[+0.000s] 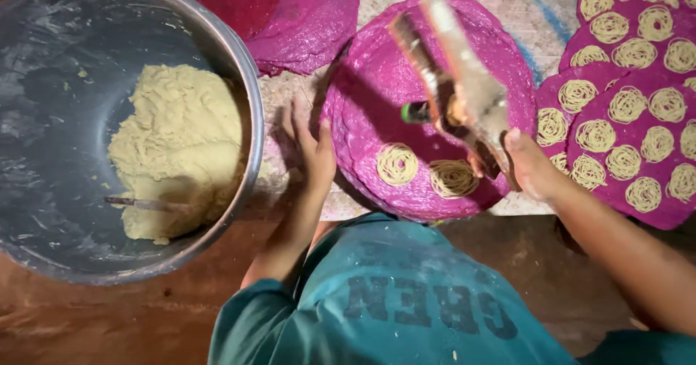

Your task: The person scoops dough from a metal bowl and uses a manual extruder to form spiral shapes onto pink trays. The person repeatedly fills the extruder, presses the dough through, and arranges the resulting spirals on the trays.

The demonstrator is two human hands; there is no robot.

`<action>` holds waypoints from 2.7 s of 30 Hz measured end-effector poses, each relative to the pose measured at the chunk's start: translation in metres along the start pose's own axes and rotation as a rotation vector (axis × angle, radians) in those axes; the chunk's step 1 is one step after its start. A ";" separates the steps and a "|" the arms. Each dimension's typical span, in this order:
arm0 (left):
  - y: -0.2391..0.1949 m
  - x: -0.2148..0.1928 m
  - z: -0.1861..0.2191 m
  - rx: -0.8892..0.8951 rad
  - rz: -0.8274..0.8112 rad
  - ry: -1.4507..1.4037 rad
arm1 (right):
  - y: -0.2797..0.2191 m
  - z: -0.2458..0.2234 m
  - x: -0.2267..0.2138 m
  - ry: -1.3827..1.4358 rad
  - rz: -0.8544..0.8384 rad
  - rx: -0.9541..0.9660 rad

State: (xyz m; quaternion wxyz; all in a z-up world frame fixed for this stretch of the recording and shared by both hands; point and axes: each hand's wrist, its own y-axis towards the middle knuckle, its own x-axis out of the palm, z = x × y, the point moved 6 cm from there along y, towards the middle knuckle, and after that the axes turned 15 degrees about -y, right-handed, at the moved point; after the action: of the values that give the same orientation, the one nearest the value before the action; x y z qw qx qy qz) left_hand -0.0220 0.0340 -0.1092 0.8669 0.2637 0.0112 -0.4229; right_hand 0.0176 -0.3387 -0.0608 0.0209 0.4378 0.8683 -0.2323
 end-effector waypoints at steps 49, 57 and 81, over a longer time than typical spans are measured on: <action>0.109 0.079 0.036 -0.786 -0.017 -2.020 | 0.056 -0.126 0.055 -0.752 -0.064 0.217; 0.088 0.091 0.051 -1.128 -0.207 -1.830 | 0.043 -0.090 0.021 -0.599 -0.005 0.224; 0.092 0.054 0.131 0.344 -0.758 -0.246 | 0.019 -0.122 0.004 -0.345 0.145 -0.154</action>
State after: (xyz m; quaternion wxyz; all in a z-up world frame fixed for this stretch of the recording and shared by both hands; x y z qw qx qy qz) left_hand 0.0541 -0.0195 0.0315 0.5885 0.3290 -0.0668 -0.7355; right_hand 0.0500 -0.2744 0.0393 0.2192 0.4502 0.8332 -0.2347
